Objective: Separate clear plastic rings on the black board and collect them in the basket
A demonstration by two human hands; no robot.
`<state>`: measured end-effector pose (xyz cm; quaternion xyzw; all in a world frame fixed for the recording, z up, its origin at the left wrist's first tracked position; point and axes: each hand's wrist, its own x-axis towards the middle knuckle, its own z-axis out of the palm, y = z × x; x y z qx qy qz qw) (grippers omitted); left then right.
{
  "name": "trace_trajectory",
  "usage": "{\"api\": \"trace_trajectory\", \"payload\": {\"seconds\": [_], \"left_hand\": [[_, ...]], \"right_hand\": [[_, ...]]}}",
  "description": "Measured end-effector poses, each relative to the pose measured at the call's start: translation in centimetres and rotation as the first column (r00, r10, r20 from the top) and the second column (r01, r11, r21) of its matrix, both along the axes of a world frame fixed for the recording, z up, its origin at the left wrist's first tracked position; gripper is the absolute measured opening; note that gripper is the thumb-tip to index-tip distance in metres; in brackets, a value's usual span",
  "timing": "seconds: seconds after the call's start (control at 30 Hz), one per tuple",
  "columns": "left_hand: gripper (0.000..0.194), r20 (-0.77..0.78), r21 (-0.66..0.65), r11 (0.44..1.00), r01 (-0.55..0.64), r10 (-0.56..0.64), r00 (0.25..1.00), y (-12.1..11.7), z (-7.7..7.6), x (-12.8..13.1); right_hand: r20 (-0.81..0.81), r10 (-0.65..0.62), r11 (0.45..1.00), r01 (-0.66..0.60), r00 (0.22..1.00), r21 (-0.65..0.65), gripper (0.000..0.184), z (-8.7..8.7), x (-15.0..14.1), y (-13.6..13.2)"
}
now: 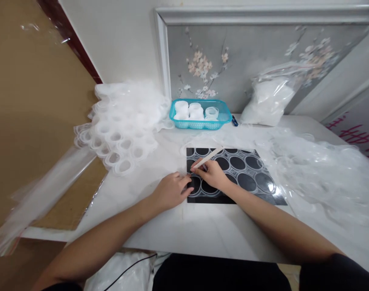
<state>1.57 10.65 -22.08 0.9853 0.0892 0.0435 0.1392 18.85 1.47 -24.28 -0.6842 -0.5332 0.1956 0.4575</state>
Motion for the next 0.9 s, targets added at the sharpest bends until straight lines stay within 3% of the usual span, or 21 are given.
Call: {"api": "trace_trajectory", "payload": {"seconds": [0.2,0.47,0.57,0.73,0.8,0.9], "left_hand": [[0.021,0.010,0.023,0.999,0.029,-0.029,1.000,0.1,-0.1,0.0],[0.036,-0.088,-0.171,0.972,-0.161,0.147,0.985,0.3,0.4,0.1],[0.037,-0.119,-0.213,0.958,-0.194,0.171,0.978,0.3,0.7,0.1],[0.033,-0.071,-0.253,0.958,-0.134,0.120,0.990,0.5,0.6,0.0],[0.030,-0.061,-0.273,0.952,-0.137,0.125,0.990,0.6,0.4,0.0],[0.026,-0.046,-0.324,0.939,-0.116,0.107,0.993,1.0,0.4,0.0]], "right_hand": [[0.027,0.026,1.000,-0.026,0.999,-0.012,0.016,0.0,0.0,-0.2],[0.141,0.102,0.993,-0.108,0.985,0.037,0.018,-0.3,0.3,0.0],[0.178,0.055,0.997,-0.064,0.982,0.045,0.018,-0.3,0.8,0.3],[0.240,0.006,1.000,-0.005,0.971,-0.006,0.016,-0.5,0.9,0.0],[0.334,0.036,0.999,-0.022,0.942,-0.045,0.020,-0.5,0.5,-0.2],[0.564,0.051,0.994,0.015,0.824,-0.112,0.025,0.3,0.9,0.5]]}}
